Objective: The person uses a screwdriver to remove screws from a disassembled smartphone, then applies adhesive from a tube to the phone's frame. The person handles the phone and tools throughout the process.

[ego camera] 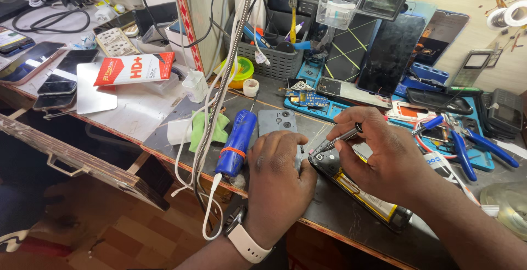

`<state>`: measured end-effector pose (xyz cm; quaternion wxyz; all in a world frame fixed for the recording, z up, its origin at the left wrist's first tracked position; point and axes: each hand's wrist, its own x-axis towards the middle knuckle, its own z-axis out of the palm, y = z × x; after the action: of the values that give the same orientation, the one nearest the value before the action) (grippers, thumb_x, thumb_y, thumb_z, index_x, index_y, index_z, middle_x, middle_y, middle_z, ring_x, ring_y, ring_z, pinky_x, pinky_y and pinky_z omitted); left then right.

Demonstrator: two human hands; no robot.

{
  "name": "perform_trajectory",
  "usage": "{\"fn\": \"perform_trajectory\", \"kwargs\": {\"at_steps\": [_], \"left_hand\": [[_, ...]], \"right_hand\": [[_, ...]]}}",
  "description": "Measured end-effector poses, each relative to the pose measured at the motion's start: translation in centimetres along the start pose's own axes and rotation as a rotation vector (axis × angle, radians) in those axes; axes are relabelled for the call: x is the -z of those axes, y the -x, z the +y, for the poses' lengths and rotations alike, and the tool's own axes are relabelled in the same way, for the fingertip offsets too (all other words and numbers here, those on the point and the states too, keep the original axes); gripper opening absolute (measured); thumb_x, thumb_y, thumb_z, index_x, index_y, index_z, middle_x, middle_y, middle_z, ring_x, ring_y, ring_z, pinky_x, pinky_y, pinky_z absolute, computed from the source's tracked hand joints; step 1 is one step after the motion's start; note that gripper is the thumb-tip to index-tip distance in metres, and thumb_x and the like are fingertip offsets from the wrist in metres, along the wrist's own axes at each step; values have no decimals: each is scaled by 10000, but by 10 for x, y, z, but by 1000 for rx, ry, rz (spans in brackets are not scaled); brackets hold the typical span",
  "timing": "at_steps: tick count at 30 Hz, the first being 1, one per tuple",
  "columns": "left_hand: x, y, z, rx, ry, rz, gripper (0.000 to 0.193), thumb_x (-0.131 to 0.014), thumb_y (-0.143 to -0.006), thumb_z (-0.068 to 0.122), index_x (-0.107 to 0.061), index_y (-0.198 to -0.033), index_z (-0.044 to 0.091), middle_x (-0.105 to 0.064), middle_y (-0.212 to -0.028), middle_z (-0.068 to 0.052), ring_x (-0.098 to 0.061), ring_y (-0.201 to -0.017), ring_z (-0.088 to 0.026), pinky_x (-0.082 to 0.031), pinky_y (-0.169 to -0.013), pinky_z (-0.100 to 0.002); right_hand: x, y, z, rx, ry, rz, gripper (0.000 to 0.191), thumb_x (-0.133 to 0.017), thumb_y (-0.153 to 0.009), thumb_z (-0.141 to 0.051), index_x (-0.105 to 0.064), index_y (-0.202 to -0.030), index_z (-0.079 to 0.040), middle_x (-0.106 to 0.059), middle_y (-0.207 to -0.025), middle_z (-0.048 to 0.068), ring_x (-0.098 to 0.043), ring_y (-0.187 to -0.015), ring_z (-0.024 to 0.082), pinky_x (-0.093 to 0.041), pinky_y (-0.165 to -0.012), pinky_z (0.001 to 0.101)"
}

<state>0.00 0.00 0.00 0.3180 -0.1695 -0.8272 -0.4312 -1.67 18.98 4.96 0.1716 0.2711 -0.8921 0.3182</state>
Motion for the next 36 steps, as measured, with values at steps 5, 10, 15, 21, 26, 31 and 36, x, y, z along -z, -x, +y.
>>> {"fn": "perform_trajectory", "kwargs": {"at_steps": [5, 10, 15, 21, 26, 31, 36], "left_hand": [[1, 0, 1, -11, 5, 6, 367, -724, -721, 28, -650, -1079, 67, -656, -1122, -117, -573, -1149, -343, -398, -998, -485], [2, 1, 1, -32, -1, 25, 367, -718, -722, 20, -645, -1079, 62, -650, -1114, -119, -572, -1147, -342, -396, -1019, -485], [1, 0, 1, -20, 2, 23, 364, -722, -721, 22, -651, -1075, 63, -652, -1115, -119, -574, -1142, -340, -398, -1014, -482], [2, 0, 2, -25, 4, 19, 363, -727, -718, 28, -652, -1071, 66, -651, -1119, -120, -576, -1149, -339, -396, -1016, -482], [2, 0, 1, -30, 21, 14, 367, -732, -730, 31, -639, -1084, 67, -650, -1121, -124, -574, -1144, -353, -396, -1005, -487], [3, 1, 1, -55, 13, 26, 384, -713, -737, 21, -631, -1109, 58, -649, -1127, -130, -572, -1147, -365, -400, -1008, -497], [2, 0, 2, -16, 9, 10, 341, -699, -740, 23, -642, -1075, 58, -658, -1113, -128, -576, -1135, -359, -401, -994, -497]], "right_hand": [[1, 0, -1, 122, 43, 35, 434, -699, -854, -7, -486, -1232, -34, -761, -1003, 67, -775, -940, 167, -609, -753, 280], [1, 0, -3, 84, -33, 31, 416, -686, -864, 4, -492, -1230, -32, -763, -993, 67, -781, -944, 149, -621, -741, 261], [1, -1, -4, 116, 8, 35, 420, -694, -865, -3, -487, -1229, -25, -763, -987, 74, -774, -938, 145, -611, -748, 277], [2, -1, -6, 5, 62, 6, 422, -722, -849, -73, -504, -1209, -36, -771, -979, 86, -790, -899, 180, -633, -640, 300], [2, -5, -11, 233, 169, 1, 512, -736, -861, -138, -480, -1291, -31, -740, -1011, 145, -756, -911, 287, -599, -726, 404], [4, -13, -14, 23, 198, -184, 518, -727, -875, -166, -506, -1340, -107, -778, -962, 83, -765, -845, 265, -604, -679, 414], [5, -19, -15, -119, 43, -160, 523, -725, -825, -96, -502, -1297, -115, -759, -1036, 69, -781, -814, 210, -598, -519, 366]]}}
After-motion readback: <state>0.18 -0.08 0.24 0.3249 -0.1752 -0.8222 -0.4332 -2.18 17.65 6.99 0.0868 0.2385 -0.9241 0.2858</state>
